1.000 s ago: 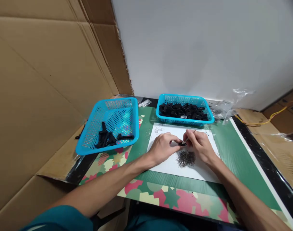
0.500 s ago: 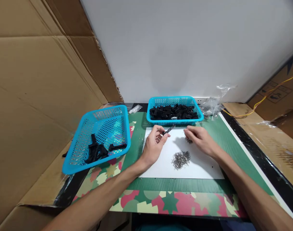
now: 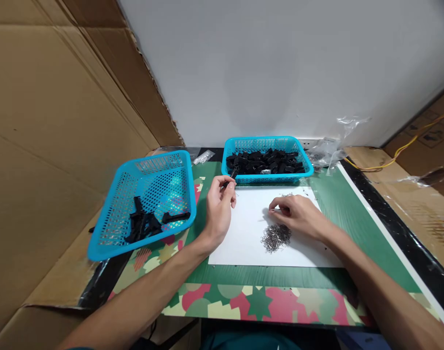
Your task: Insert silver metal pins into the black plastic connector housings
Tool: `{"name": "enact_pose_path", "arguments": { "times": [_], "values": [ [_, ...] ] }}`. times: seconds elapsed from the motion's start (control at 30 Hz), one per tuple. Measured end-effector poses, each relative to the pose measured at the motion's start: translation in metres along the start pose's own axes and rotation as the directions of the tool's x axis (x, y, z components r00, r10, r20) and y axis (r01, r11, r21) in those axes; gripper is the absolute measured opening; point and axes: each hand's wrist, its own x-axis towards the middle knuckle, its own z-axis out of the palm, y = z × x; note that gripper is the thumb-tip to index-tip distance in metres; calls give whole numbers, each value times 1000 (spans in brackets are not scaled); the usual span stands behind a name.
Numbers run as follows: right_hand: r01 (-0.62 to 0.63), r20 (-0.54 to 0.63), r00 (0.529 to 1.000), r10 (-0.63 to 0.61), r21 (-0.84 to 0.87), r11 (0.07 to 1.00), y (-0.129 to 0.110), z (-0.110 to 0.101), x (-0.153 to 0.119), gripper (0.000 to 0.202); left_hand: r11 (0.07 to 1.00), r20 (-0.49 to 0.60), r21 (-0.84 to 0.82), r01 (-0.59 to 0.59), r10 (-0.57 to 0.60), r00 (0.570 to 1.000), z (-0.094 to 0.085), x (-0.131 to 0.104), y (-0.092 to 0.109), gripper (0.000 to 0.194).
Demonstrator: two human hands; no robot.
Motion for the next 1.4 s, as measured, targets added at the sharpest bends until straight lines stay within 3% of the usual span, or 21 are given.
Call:
{"name": "enact_pose_path", "arguments": {
  "times": [0.17, 0.33, 0.57, 0.8, 0.97, 1.2, 1.4],
  "values": [
    [-7, 141, 990, -22, 201, 979, 16, -24, -9, 26, 1000, 14, 6, 17, -18, 1000, -1, -1, -2, 15],
    [-43, 326, 944, -53, 282, 958, 31, -34, -17, 19, 999, 47, 9, 44, -44, 998, 0, -4, 1, 18],
    [5, 456, 864, -215, 419, 908, 17, -28, -22, 18, 996, 74, 0, 84, -84, 994, 5, -8, 1, 18],
    [53, 442, 865, -239, 393, 918, 5, -18, -22, 11, 987, 161, 38, 159, -163, 973, 11, -19, -4, 22],
    [63, 409, 884, -226, 376, 925, 4, -17, -21, 13, 990, 188, 89, 108, -123, 974, 8, -21, -6, 25],
    [100, 426, 876, -226, 297, 950, 6, -15, -24, 14, 984, 229, 153, 96, -130, 965, 7, -22, -7, 23],
    [127, 432, 878, -207, 207, 970, -6, -20, -25, 18, 978, 276, 196, 78, -131, 952, 9, -22, -6, 23]
  ]
}}
